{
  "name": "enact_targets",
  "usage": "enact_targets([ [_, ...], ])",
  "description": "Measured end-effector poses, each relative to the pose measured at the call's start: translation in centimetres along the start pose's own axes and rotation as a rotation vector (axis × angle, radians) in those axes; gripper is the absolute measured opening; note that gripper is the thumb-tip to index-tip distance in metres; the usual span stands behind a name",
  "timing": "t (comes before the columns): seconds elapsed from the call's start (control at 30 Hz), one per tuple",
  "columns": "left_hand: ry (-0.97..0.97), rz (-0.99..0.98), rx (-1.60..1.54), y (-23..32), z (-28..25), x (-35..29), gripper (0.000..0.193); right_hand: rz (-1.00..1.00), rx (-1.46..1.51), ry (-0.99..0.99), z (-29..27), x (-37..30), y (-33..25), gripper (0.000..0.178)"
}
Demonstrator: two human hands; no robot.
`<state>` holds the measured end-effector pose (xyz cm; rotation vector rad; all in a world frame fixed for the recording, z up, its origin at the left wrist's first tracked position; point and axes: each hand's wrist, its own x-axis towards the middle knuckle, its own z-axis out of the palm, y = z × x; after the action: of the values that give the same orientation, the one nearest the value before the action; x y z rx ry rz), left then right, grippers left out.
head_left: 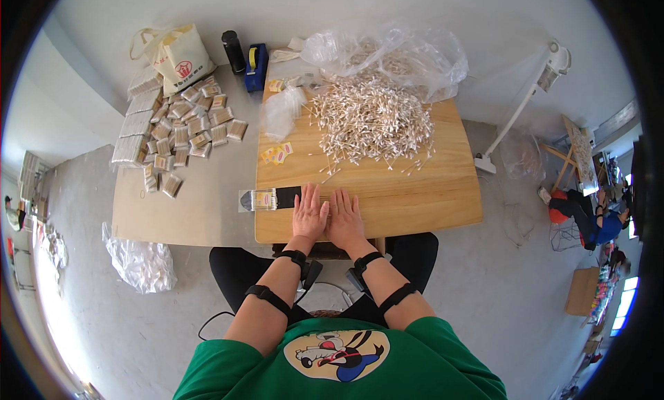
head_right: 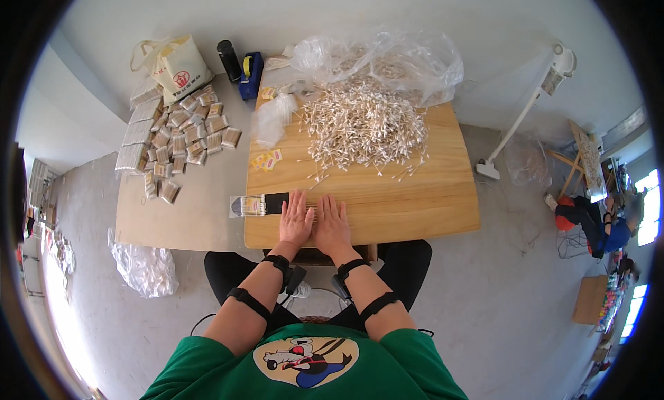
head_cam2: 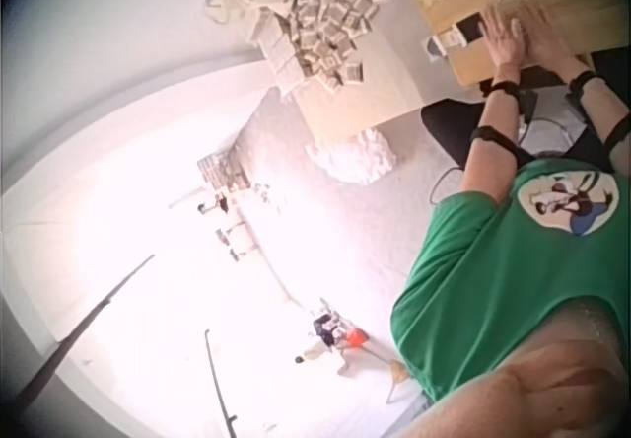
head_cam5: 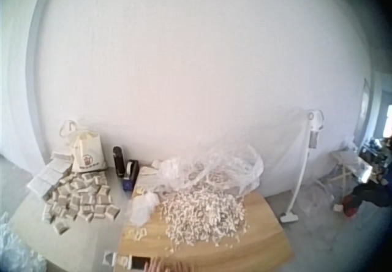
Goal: Organizing cotton swabs and placing them into individual plastic bags.
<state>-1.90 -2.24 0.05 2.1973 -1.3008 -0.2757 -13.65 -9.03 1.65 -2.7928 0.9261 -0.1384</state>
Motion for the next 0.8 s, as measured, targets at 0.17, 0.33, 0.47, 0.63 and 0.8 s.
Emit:
enact_targets([
  [0.17, -0.09, 0.019, 0.041, 0.2, 0.1, 0.2, 0.058, 0.041, -0.088, -0.005, 0.5, 0.5, -1.1, 0.067],
  [0.33, -0.161, 0.054, 0.079, -1.2, -1.6, -0.3, 0.058, 0.067, 0.014, 0.078, 1.2, 0.4, -1.0, 0.068],
  [0.47, -0.145, 0.064, 0.22, -1.5, -1.3, -1.0, 0.06, 0.062, 0.023, 0.077, 1.0, 0.5, -1.0, 0.068],
  [0.63, -0.176, 0.07, 0.249, -1.4, -1.2, -1.2, 0.064, 0.013, 0.077, 0.055, 0.5, 0.2, 0.1, 0.069],
  [0.8, -0.196, 0.033, 0.311, -0.9, -1.4, -1.0, 0.065, -0.027, 0.06, 0.093, 0.8, 0.2, 0.4, 0.068],
])
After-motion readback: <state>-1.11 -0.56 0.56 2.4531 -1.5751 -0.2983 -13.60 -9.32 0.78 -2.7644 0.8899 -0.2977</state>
